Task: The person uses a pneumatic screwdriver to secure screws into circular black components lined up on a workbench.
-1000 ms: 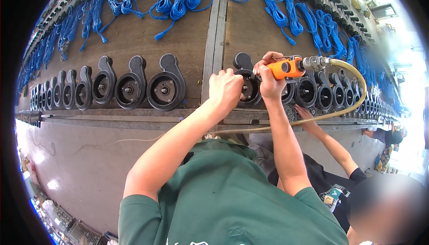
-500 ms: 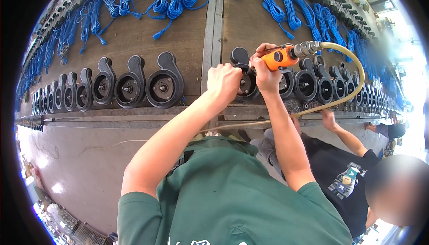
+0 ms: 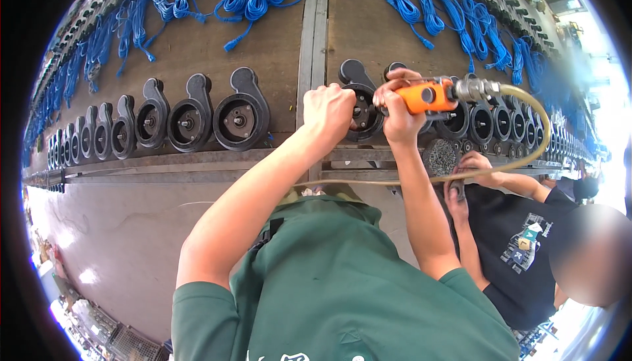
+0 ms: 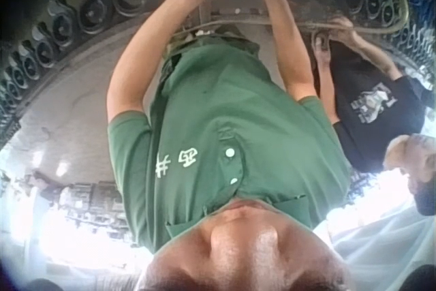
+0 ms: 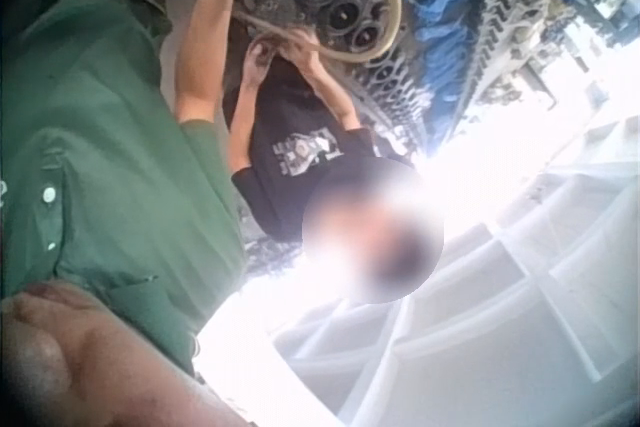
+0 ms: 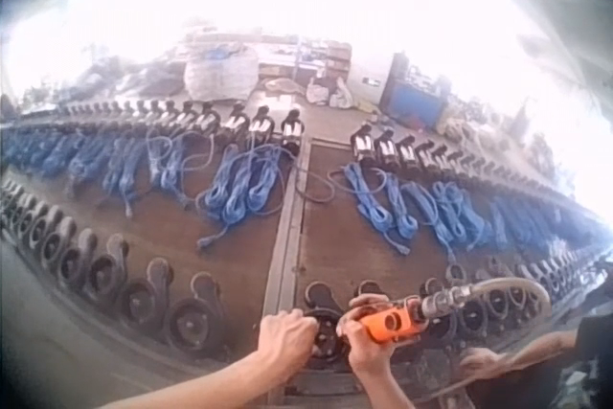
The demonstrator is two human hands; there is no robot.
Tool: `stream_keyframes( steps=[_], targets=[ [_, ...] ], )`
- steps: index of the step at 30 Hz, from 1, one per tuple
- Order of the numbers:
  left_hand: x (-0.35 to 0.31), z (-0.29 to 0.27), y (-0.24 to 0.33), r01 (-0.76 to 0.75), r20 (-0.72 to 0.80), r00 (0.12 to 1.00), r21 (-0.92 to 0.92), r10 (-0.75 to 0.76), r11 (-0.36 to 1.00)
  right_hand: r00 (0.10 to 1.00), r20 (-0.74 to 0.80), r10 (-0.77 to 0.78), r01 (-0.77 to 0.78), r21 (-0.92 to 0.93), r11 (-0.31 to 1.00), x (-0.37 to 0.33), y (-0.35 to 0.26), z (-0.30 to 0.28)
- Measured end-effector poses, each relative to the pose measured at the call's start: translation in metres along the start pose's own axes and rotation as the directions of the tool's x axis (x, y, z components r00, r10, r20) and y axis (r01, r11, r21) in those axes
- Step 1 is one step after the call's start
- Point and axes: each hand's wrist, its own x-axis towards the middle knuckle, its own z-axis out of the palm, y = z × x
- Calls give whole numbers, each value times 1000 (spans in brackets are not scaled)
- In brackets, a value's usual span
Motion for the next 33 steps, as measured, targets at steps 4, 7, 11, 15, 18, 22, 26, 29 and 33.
stream_keyframes(
  steps=[4, 7, 11, 15, 18, 22, 26, 29, 33],
  targets=[
    [-1, 2, 1, -18, -24, 1000, -2, 17, 1000, 999, -9, 40, -39, 126, 991, -15, -10, -5],
    [-1, 0, 2, -31, -54, 998, -14, 31, 999, 999, 4, 35, -35, 97, 995, -17, -7, -7],
    [-3, 0, 1, -50, -87, 995, -10, 49, 999, 999, -4, 40, -39, 80, 996, -21, -5, -5],
    [-1, 1, -3, -44, -22, 999, -27, 43, 999, 998, 10, 64, -64, 87, 994, -23, -6, -4],
    [2, 1, -3, -39, 12, 999, -13, 39, 999, 997, 27, 79, -81, 68, 994, -25, -7, -3],
    [2, 1, -3, -32, 11, 999, -32, 33, 999, 995, 69, 73, -76, 50, 996, -27, -4, -6],
    [4, 1, -5, 0, 36, 999, -68, 3, 998, 994, 87, 59, -54, -53, 997, -27, -5, -3],
    [-6, 3, -6, 16, 1, 1000, -176, -16, 984, 992, 106, 69, -66, -30, 997, -28, -3, -7],
    [-43, 28, 4, 133, -252, 925, -487, -285, 863, 995, 68, 74, -77, 41, 996, -28, -7, -6]
  ],
)
